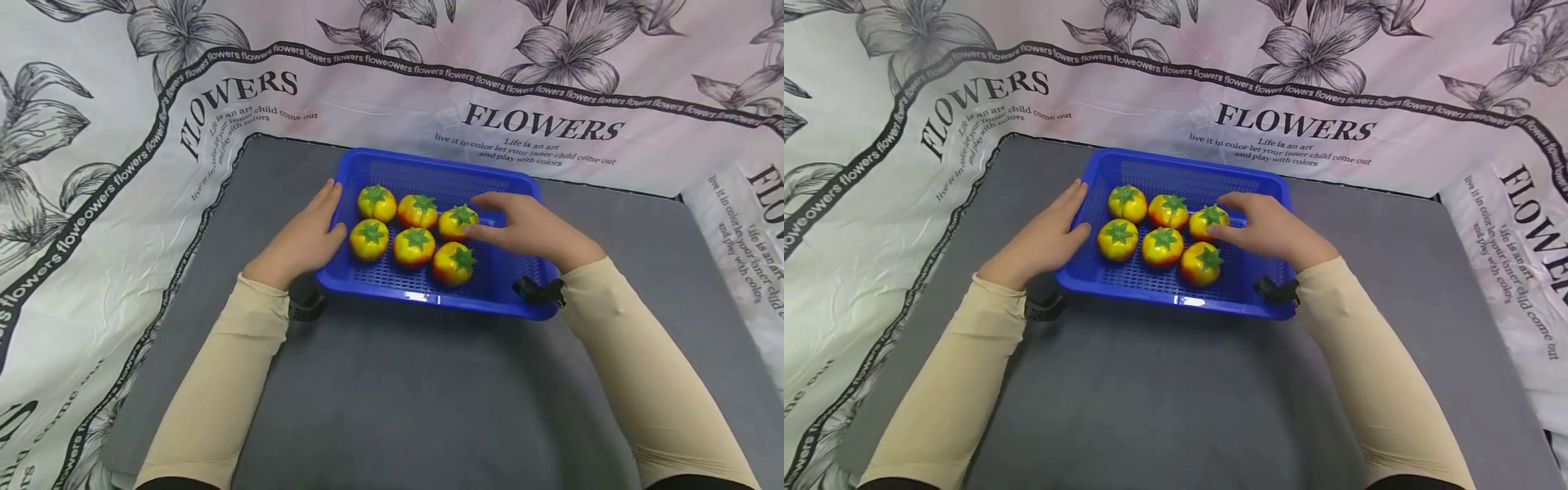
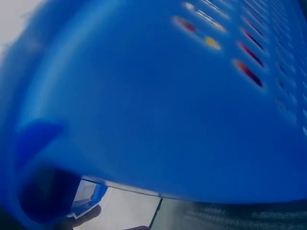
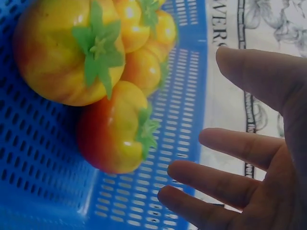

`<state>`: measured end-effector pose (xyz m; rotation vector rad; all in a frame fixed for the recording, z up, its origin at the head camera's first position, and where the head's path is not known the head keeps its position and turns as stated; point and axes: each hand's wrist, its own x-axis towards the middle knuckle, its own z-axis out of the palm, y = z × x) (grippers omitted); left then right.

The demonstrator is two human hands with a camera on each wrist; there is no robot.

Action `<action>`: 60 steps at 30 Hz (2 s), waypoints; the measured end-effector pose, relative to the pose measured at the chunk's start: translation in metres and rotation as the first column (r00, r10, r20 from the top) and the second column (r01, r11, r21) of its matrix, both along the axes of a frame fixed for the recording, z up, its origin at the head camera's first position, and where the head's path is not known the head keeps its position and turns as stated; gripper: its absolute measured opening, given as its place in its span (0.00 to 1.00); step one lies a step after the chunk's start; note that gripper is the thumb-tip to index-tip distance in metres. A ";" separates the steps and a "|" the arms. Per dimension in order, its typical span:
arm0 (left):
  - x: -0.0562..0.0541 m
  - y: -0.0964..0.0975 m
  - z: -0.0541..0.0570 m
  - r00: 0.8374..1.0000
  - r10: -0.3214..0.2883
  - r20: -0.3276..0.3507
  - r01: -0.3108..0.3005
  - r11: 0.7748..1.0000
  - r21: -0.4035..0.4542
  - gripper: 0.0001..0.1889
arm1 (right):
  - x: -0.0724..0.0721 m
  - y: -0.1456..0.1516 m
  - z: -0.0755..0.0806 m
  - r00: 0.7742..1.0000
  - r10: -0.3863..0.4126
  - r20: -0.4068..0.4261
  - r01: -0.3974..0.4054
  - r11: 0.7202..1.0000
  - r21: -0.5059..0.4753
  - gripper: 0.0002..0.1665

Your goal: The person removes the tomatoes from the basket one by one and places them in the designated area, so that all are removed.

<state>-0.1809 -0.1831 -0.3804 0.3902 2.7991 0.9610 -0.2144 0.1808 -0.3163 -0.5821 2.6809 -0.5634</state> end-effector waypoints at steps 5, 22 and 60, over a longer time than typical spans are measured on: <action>-0.002 0.012 -0.003 1.000 0.000 0.001 0.000 1.000 0.001 0.38 | -0.014 0.003 -0.008 1.000 -0.012 0.004 0.012 1.000 0.025 0.43; 0.002 0.002 -0.003 0.998 0.059 -0.033 -0.060 0.997 -0.040 0.37 | -0.042 -0.025 -0.036 0.998 0.052 0.036 -0.054 0.996 0.070 0.45; 0.002 0.005 -0.003 0.999 0.032 -0.017 -0.032 0.999 -0.005 0.37 | -0.041 -0.011 -0.027 0.995 -0.094 0.027 0.093 0.995 0.034 0.45</action>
